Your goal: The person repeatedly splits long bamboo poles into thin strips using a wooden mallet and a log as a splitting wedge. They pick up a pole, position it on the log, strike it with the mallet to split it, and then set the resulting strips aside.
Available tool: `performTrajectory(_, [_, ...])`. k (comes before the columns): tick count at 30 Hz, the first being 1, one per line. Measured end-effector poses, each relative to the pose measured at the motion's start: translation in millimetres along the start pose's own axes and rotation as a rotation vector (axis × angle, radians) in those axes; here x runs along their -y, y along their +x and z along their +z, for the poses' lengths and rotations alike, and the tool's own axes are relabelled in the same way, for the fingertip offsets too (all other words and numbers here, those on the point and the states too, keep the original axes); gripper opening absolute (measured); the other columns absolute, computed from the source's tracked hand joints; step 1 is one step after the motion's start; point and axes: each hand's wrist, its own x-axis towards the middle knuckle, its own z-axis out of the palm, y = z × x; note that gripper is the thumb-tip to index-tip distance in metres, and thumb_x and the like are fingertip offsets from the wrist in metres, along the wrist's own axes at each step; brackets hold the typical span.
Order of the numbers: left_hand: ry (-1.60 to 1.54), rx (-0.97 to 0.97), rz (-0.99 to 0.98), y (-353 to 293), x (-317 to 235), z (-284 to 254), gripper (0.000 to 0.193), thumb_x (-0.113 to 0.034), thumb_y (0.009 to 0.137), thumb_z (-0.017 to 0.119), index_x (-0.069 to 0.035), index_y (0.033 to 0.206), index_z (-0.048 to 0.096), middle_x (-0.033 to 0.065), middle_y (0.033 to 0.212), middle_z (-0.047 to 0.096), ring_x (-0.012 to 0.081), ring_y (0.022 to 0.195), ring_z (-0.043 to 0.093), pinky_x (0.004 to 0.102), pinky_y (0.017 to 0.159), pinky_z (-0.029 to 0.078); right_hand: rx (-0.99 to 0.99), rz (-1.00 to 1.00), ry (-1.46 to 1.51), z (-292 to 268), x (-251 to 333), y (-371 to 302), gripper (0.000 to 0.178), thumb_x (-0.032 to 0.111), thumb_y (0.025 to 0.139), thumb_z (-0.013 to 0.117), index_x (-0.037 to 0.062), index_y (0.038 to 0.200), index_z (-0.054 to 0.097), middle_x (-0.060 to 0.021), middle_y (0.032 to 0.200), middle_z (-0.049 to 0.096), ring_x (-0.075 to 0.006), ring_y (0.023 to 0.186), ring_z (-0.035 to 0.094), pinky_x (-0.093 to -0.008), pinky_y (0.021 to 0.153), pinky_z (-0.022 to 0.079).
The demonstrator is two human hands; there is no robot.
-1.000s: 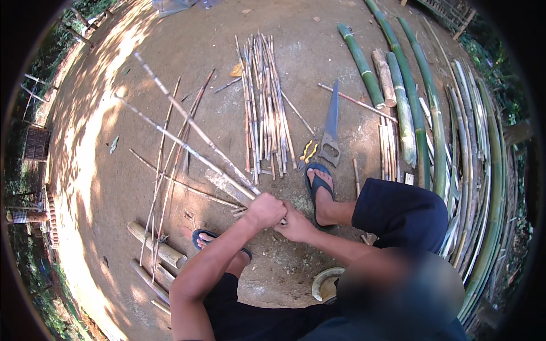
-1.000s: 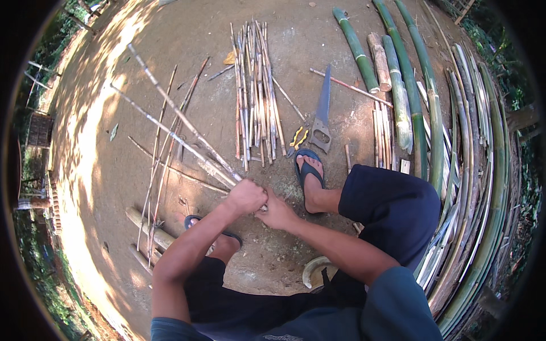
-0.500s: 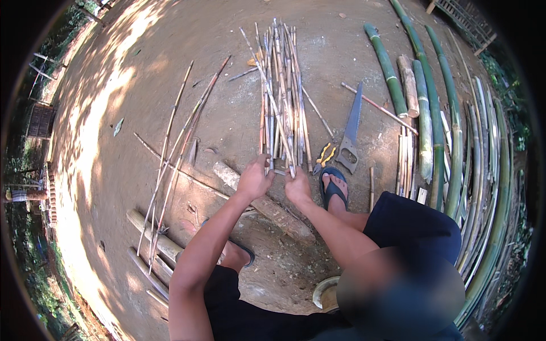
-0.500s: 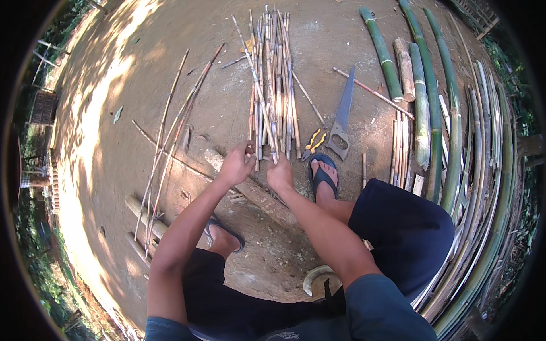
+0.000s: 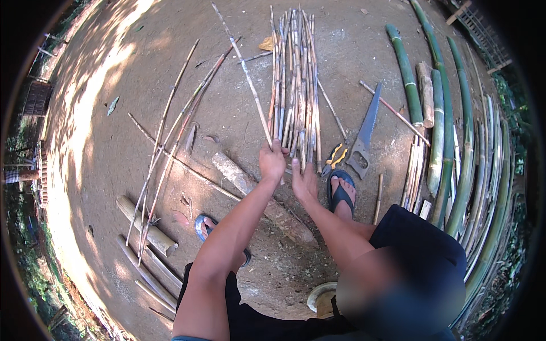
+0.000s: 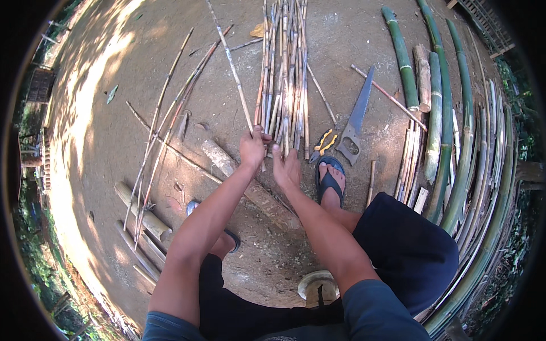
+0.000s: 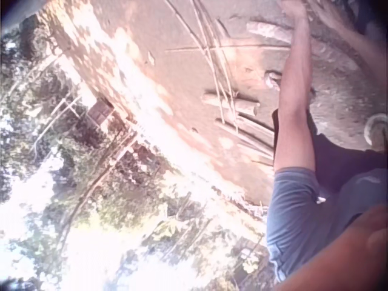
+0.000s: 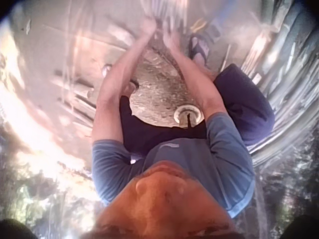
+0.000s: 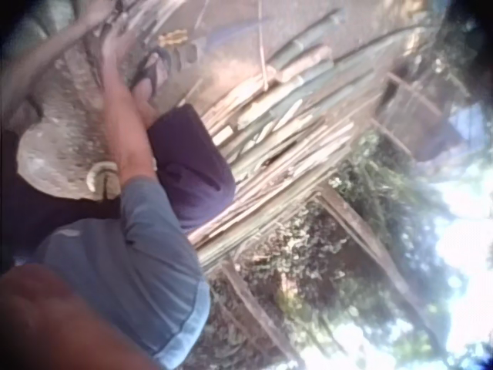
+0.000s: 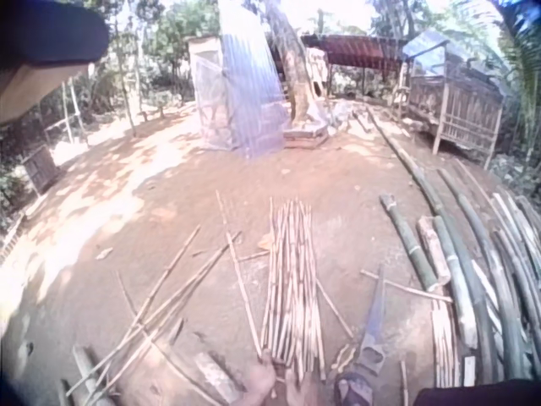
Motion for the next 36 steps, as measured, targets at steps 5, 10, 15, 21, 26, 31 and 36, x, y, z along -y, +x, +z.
performTrajectory(5, [0.133,-0.075,0.061,36,15,-52,0.036,-0.033,0.102,0.048,0.001,0.104,0.059,0.0006,0.058,0.045,0.0133,0.047,0.043,0.0322,0.043,0.038,-0.135,-0.009,-0.021,27,-7,23,0.045,0.039,0.102,0.040,-0.0056,0.103,0.051,-0.0385,0.085,0.061,-0.0557,0.087,0.059,-0.0602,0.079,0.044])
performTrajectory(10, [0.042,-0.019,0.011,39,28,-71,0.035,-0.032,0.101,0.048,0.000,0.103,0.062,0.0007,0.059,0.045,0.0137,0.048,0.043,0.0336,0.044,0.035,-0.273,-0.026,-0.037,36,-8,43,0.043,0.037,0.100,0.044,-0.0052,0.101,0.053,-0.0359,0.086,0.062,-0.0546,0.084,0.060,-0.0601,0.078,0.045])
performTrajectory(15, [0.215,0.058,0.127,15,15,-45,0.040,-0.033,0.101,0.043,0.003,0.109,0.059,0.0276,0.084,0.065,0.0401,0.080,0.065,0.0478,0.078,0.048,-0.328,-0.039,-0.001,24,-12,40,0.044,0.039,0.100,0.046,-0.0041,0.097,0.056,-0.0318,0.081,0.062,-0.0523,0.080,0.059,-0.0579,0.074,0.043])
performTrajectory(21, [0.326,0.240,0.134,17,4,9,0.041,-0.034,0.100,0.041,0.004,0.110,0.054,0.0317,0.094,0.065,0.0460,0.096,0.064,0.0531,0.088,0.047,-0.397,-0.173,0.160,-4,-20,15,0.042,0.036,0.104,0.043,-0.0031,0.090,0.052,-0.0184,0.068,0.053,-0.0326,0.064,0.050,-0.0447,0.065,0.041])
performTrajectory(26, [0.507,0.173,0.090,37,32,1,0.041,-0.034,0.099,0.044,0.003,0.101,0.062,0.0279,0.111,0.061,0.0437,0.103,0.061,0.0515,0.089,0.046,-0.321,-0.182,0.306,-18,-30,1,0.038,0.033,0.105,0.042,0.0042,0.081,0.047,-0.0020,0.066,0.043,-0.0120,0.059,0.040,-0.0309,0.055,0.035])
performTrajectory(31, [0.611,-0.450,0.541,85,55,-100,0.024,-0.024,0.091,0.056,-0.003,0.094,0.067,0.0172,0.105,0.057,0.0295,0.100,0.053,0.0437,0.096,0.041,-0.321,-0.146,0.515,-24,-54,6,0.032,0.030,0.105,0.043,0.0092,0.082,0.047,0.0052,0.067,0.040,-0.0039,0.057,0.034,-0.0224,0.049,0.026])
performTrajectory(36, [1.022,-0.626,-0.188,130,148,-317,0.060,-0.019,0.089,0.052,-0.008,0.146,0.037,0.0110,0.158,0.028,0.0289,0.148,0.019,0.0506,0.119,0.020,-0.300,-0.069,0.649,-19,-40,-10,0.028,0.030,0.106,0.044,0.0148,0.083,0.039,0.0071,0.068,0.031,-0.0032,0.059,0.030,-0.0212,0.059,0.033])
